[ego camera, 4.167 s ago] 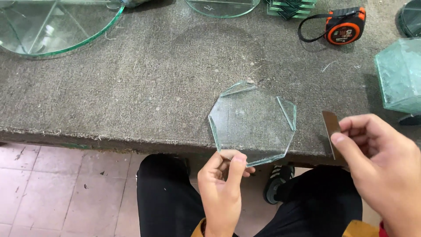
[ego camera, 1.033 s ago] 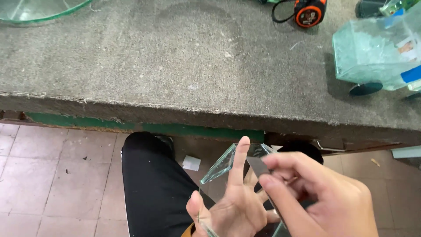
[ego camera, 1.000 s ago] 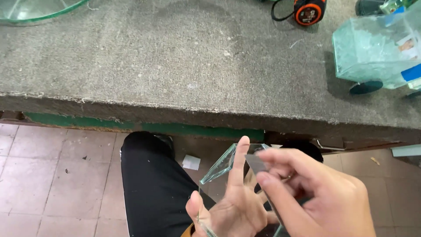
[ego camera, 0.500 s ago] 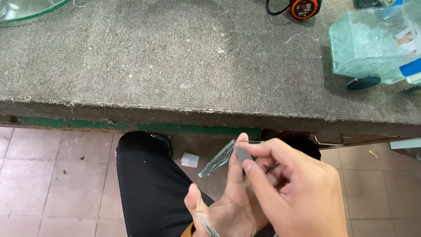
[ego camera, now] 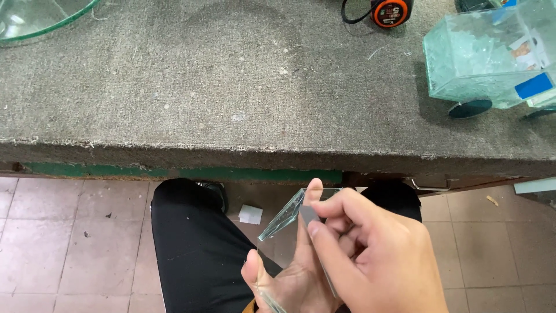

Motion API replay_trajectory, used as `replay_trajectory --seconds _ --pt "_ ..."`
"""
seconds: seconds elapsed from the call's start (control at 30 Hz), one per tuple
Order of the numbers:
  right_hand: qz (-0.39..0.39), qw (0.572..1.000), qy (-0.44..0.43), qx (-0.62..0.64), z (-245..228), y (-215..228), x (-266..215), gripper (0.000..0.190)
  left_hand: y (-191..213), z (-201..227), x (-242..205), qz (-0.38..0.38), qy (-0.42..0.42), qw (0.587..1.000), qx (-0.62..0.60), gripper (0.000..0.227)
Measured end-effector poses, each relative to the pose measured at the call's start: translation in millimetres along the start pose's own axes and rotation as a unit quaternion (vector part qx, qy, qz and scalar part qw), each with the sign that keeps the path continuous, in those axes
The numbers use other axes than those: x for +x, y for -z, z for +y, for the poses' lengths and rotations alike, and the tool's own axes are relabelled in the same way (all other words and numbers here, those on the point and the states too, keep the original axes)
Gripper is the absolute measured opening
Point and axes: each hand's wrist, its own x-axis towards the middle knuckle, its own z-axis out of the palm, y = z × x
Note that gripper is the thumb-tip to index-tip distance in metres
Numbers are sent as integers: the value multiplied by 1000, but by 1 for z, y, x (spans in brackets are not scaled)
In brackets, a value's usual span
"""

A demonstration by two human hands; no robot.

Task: Scraping the edges of a hexagonal glass piece with a small metal blade to remove residue or smooth the surface.

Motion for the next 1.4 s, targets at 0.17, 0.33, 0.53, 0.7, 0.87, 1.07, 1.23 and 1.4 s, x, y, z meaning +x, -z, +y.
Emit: replay_trajectory --seconds 0.17,0.33,0.53,0.7,0.87,1.07,1.23,1.4 --pt "-7 998 -59 -8 -3 3 2 3 0 -5 -3 24 -3 999 -26 118" --pt "-1 997 -72 6 -5 5 3 6 -1 -4 -3 8 -2 1000 -2 110" --pt "2 998 -51 28 -7 7 2 8 -2 -4 -3 34 12 998 -58 119" --pt "12 999 -34 28 -10 7 1 10 1 -3 -1 -33 -35 998 33 110" --pt "4 1000 28 6 -7 6 -2 8 1 -5 1 -2 -35 999 -6 120" --pt "-2 999 54 8 -8 5 -4 8 6 -10 -3 14 -44 998 -53 120" --pt "-4 999 41 9 -6 5 -4 6 9 -12 -2 15 -45 999 -10 123" --pt "32 997 53 -38 -10 8 -1 9 0 -7 1 -6 -51 998 22 114"
